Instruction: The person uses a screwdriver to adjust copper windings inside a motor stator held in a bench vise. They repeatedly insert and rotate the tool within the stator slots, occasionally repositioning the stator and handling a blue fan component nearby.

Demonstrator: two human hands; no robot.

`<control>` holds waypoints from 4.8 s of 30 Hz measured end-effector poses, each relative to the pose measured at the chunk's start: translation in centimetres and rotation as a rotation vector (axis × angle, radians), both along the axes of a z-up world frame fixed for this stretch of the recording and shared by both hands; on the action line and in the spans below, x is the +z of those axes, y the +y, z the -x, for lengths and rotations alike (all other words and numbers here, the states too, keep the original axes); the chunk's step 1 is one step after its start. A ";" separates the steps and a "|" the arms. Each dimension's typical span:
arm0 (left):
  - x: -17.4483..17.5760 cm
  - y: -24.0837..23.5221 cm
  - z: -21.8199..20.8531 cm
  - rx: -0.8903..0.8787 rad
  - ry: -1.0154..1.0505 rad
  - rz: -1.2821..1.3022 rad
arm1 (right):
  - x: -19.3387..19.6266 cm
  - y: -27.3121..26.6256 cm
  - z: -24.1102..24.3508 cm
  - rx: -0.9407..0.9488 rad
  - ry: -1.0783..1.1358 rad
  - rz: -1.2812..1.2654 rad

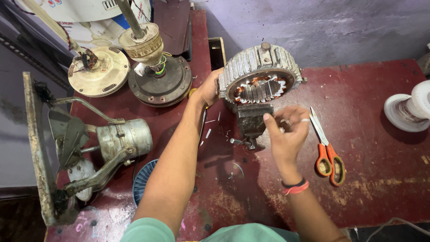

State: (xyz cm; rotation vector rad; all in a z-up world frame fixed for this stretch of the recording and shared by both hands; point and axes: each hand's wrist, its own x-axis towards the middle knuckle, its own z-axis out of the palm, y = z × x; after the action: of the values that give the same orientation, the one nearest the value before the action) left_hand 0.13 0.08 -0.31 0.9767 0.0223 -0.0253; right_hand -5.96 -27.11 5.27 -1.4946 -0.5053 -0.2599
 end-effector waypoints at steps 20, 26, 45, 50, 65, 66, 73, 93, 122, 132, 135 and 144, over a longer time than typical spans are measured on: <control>-1.8 1.1 -0.3 -0.091 -0.145 -0.057 | 0.3 0.8 -10.3 0.753 0.332 -0.189; -2.4 1.1 -0.2 -0.034 -0.014 0.028 | -0.5 0.6 -11.4 0.774 0.322 -0.136; 6.4 0.4 7.0 -0.126 -0.394 -0.103 | 1.0 0.8 -10.5 0.865 0.331 -0.188; 5.8 -3.1 8.8 0.073 -0.233 -0.278 | -0.3 0.9 -11.2 0.846 0.359 -0.109; 5.9 -9.0 7.1 0.354 -0.192 -0.473 | -1.3 0.7 -11.5 0.854 0.403 -0.101; 5.9 -9.0 7.2 0.356 -0.184 -0.490 | -1.3 0.6 -11.5 0.860 0.422 -0.111; 5.6 -8.7 7.2 0.357 -0.191 -0.503 | -1.5 0.6 -11.5 0.867 0.428 -0.200; 5.2 -8.2 7.2 0.295 -0.192 -0.488 | -1.3 0.4 -11.4 0.927 0.484 -0.250; 5.4 -8.0 7.3 0.313 -0.203 -0.552 | 0.2 -0.2 -1.8 0.010 0.176 0.069; 5.5 -7.9 7.2 0.366 -0.128 -0.751 | -3.8 -3.9 3.5 0.289 0.269 -0.013; 5.2 -7.8 7.2 0.361 -0.155 -0.715 | -5.6 -4.0 5.6 0.241 0.423 0.128; 5.1 -7.9 7.2 0.305 -0.182 -0.566 | -5.6 -4.1 8.9 0.438 0.883 -0.054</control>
State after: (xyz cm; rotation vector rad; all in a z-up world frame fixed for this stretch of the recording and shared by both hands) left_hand -7.10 -7.84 4.84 1.5285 0.0104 0.3680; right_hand -14.89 -31.21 -0.30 -1.2532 -0.0918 0.7030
